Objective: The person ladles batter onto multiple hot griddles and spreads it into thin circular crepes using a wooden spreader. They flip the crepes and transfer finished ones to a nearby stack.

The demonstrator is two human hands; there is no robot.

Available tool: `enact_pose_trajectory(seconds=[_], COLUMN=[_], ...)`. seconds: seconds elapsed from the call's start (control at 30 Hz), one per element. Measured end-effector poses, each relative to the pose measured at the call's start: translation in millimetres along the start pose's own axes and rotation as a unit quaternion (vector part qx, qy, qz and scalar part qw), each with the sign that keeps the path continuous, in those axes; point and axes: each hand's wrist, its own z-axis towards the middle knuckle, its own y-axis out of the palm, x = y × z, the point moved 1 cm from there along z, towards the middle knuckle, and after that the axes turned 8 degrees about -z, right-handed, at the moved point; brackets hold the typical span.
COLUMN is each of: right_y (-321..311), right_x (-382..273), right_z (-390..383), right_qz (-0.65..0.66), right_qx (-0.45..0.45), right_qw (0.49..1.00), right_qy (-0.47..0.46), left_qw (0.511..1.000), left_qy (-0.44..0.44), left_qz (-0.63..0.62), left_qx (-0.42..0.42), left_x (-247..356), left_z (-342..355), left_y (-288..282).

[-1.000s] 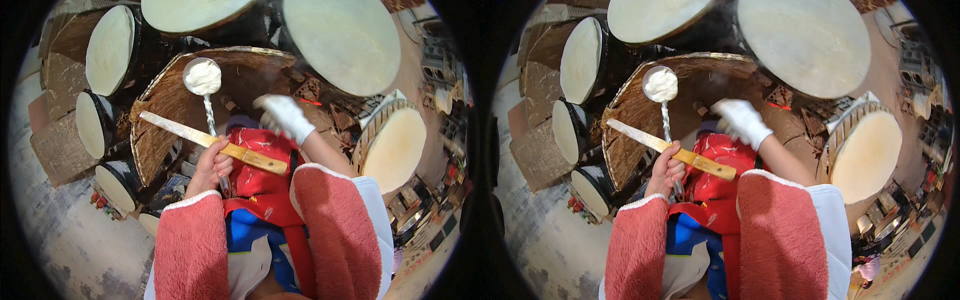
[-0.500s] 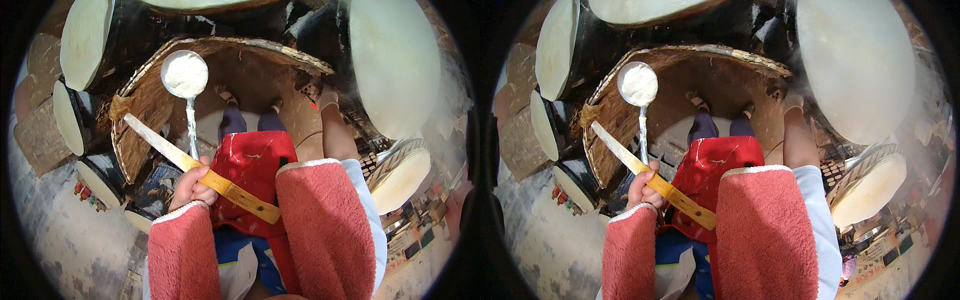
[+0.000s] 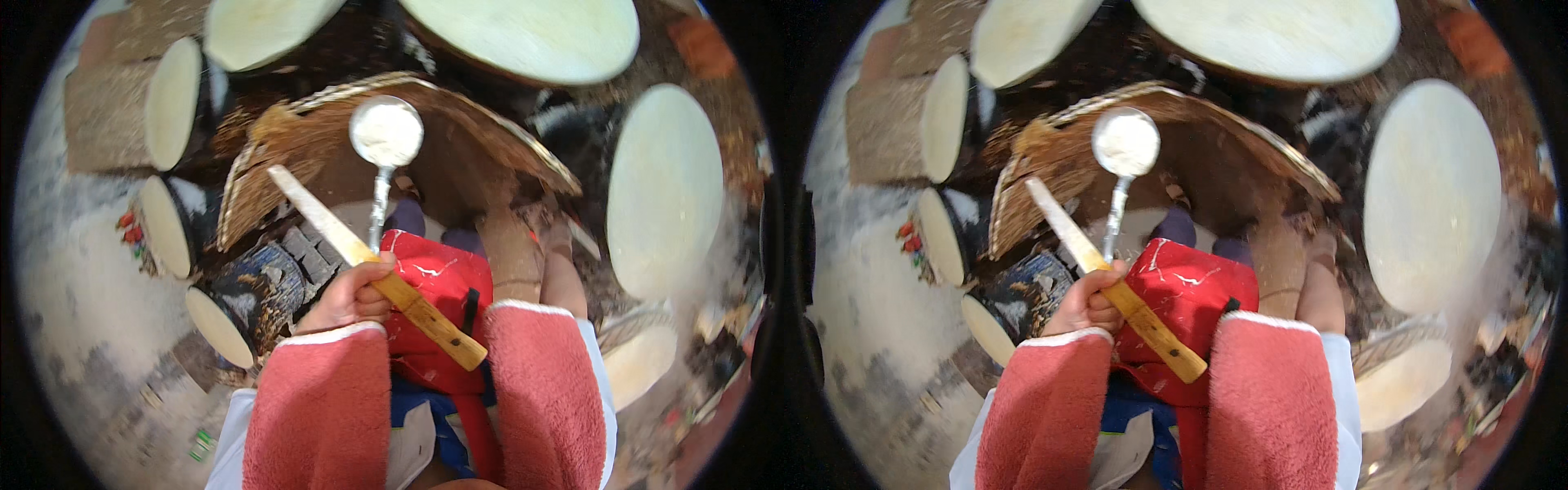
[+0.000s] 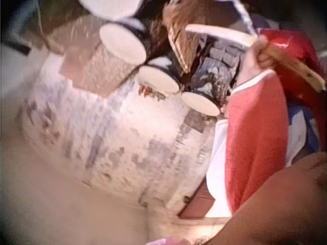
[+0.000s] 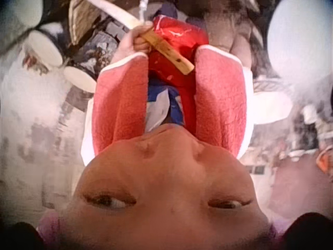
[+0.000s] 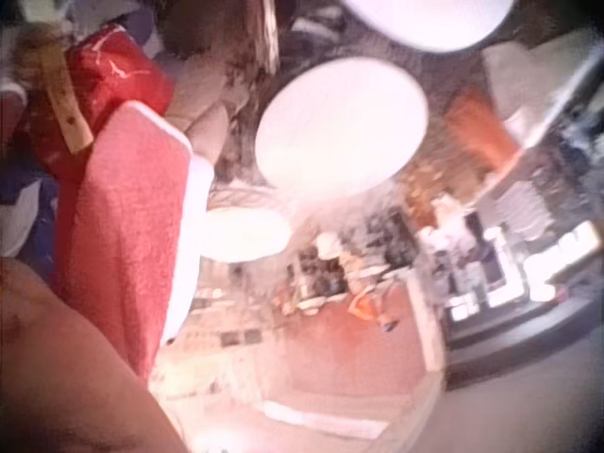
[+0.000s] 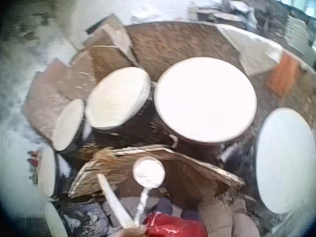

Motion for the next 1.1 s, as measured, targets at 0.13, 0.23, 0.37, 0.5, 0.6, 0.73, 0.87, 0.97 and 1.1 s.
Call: enact_pose_trajectory(seconds=[0.13, 0.23, 0.37, 0.5, 0.6, 0.73, 0.87, 0.97, 1.1], right_y=[19, 82, 223, 393, 504, 571, 587, 607, 632], right_x=[18, 34, 64, 102, 119, 127, 117, 85, -10], right_z=[-65, -140, -243, -314, -338, -340, -320, -303, -319], right_qz=[-0.218, -0.539, -0.65, -0.587, -0.58, -0.652, -0.599, -0.615, -0.356], right_qx=[0.082, 0.014, -0.105, -0.18, -0.192, -0.234, -0.279, -0.25, -0.174], right_qw=[0.973, 0.827, 0.624, 0.329, 0.185, 0.054, 0.146, 0.481, 0.73], right_qy=[-0.011, -0.158, -0.421, -0.717, -0.77, -0.719, -0.736, -0.572, -0.557], left_qw=[0.991, 0.951, 0.907, 0.854, 0.903, 0.961, 0.956, 0.952, 0.921], left_qy=[0.04, 0.018, 0.135, 0.456, 0.39, 0.164, 0.142, 0.151, 0.249], left_qz=[0.002, -0.095, -0.064, 0.122, 0.147, -0.031, -0.114, -0.115, -0.036], left_qx=[-0.127, -0.293, -0.394, -0.219, -0.106, -0.221, -0.232, -0.241, -0.297], left_x=[19, 58, 124, 151, 176, 218, 239, 242, 231], left_z=[-44, -67, -131, -209, -245, -234, -209, -214, -253], left_y=[-8, -21, -48, -59, -64, -73, -87, -94, -93])
